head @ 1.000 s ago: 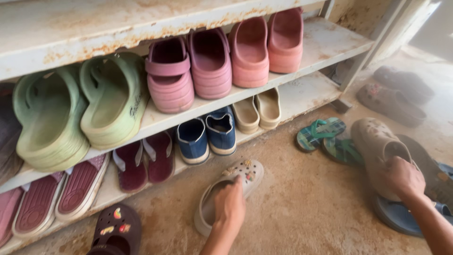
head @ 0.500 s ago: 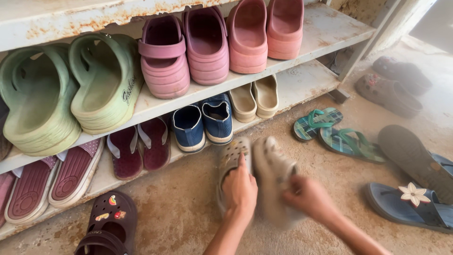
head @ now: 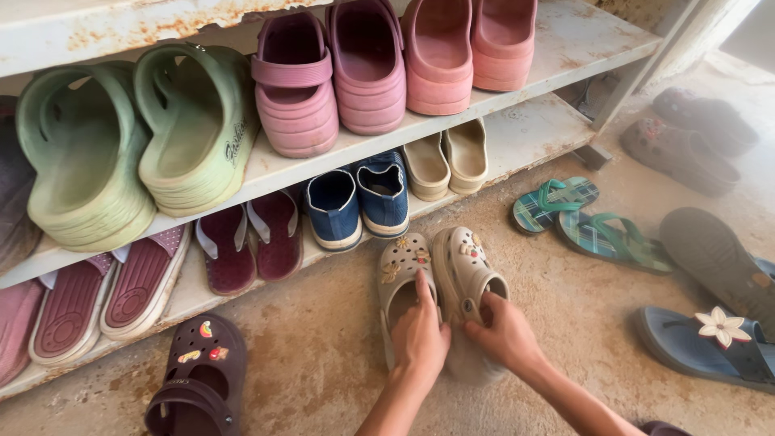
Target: The person removes various shoes from a multi-tiered shoe rack and rearranges them neatly on the shelves. They handle pink slides, beige clogs, dark slides, green flip-flops, and purple clogs, placing each pair in an orderly fashion.
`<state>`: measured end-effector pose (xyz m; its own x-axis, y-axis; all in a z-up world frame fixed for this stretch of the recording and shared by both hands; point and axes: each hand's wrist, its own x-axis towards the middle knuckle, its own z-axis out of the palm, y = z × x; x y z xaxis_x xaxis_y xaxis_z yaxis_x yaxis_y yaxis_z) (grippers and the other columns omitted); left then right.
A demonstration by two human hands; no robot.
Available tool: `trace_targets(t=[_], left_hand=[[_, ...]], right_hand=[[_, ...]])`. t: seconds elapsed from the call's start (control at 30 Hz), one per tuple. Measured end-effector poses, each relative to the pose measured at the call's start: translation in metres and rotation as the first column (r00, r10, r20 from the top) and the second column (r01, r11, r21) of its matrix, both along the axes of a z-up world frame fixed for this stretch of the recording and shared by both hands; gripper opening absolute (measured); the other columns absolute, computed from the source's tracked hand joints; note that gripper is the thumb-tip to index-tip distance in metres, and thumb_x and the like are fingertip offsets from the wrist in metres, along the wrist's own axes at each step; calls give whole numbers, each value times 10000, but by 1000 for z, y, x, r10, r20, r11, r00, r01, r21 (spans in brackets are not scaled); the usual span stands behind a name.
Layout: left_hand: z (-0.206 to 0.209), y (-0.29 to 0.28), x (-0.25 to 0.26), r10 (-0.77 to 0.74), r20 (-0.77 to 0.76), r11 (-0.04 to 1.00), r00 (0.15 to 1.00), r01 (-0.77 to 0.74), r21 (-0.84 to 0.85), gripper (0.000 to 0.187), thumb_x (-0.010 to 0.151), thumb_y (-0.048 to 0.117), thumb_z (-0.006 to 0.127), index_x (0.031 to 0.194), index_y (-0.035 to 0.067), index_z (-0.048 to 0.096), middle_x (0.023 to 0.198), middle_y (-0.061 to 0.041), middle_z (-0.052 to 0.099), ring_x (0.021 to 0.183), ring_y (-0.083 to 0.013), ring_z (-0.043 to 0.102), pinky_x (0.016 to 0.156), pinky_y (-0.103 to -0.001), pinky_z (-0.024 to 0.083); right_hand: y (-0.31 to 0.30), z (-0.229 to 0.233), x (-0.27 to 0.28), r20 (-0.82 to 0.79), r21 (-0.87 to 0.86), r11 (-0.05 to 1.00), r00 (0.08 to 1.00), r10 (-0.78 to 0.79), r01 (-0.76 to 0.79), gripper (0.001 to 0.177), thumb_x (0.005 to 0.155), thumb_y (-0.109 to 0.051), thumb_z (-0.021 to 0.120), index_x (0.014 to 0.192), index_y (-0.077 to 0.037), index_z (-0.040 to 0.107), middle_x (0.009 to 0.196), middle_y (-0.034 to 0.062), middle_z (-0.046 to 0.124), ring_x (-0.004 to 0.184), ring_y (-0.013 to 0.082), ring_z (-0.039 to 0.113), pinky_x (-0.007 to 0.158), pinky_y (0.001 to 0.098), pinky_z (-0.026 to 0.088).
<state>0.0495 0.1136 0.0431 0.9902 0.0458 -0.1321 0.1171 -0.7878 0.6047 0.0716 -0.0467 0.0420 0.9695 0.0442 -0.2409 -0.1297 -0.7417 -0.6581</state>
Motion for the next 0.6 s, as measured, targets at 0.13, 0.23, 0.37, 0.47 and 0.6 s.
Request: trace_targets(t=[0.13,0.23,0.37,0.47,0.6], left_hand=[[12,9,0,38,-5,999,999,-38,-29,1007,826,156,793,1578,54,131,1028,-221,721,873,-355,730,784,-429,592],[24,13,0,141,-58,985,988,-146,-96,1014,788,130,829,1565,102,179,1204,-251,654,943,-332,723,794,-386,622],[27,1,-15,249,-252,943,935,-294,-157,1165,825,109,790,1659,137,-23,1376,-250,556,995,-324,719,808,-347,613],[16,-17,-17,255,-88,963,963,-260,-63,1266,763,73,845,1635,50,-72,1458,-317,426,989,-330,689,855,-351,603],[3,-22,-12,177,149,981,973,-186,53,1195,743,58,803,1592,-39,-32,1299,-328,584,950,-371,697,741,-391,620]], right_hand=[[-14,6,7,-184,-6,991,974,-133,134,406,887,-203,695,1267,-65,655,1131,160,765,912,285,789,847,432,660],[-36,15,12,-177,-29,976,960,-216,214,385,912,-199,684,1268,-55,655,1143,180,764,900,311,793,845,460,663],[-63,19,15,-3,-78,966,968,-249,248,382,905,-207,701,1253,-55,664,1120,192,773,893,306,790,847,466,639],[-59,7,11,-13,-157,965,977,-215,210,413,904,-255,705,1281,-96,650,1143,180,765,912,290,787,856,440,633],[-31,-20,-14,-13,-233,970,997,-79,74,381,861,-246,723,1221,-125,697,1156,133,780,1000,237,762,919,386,598]])
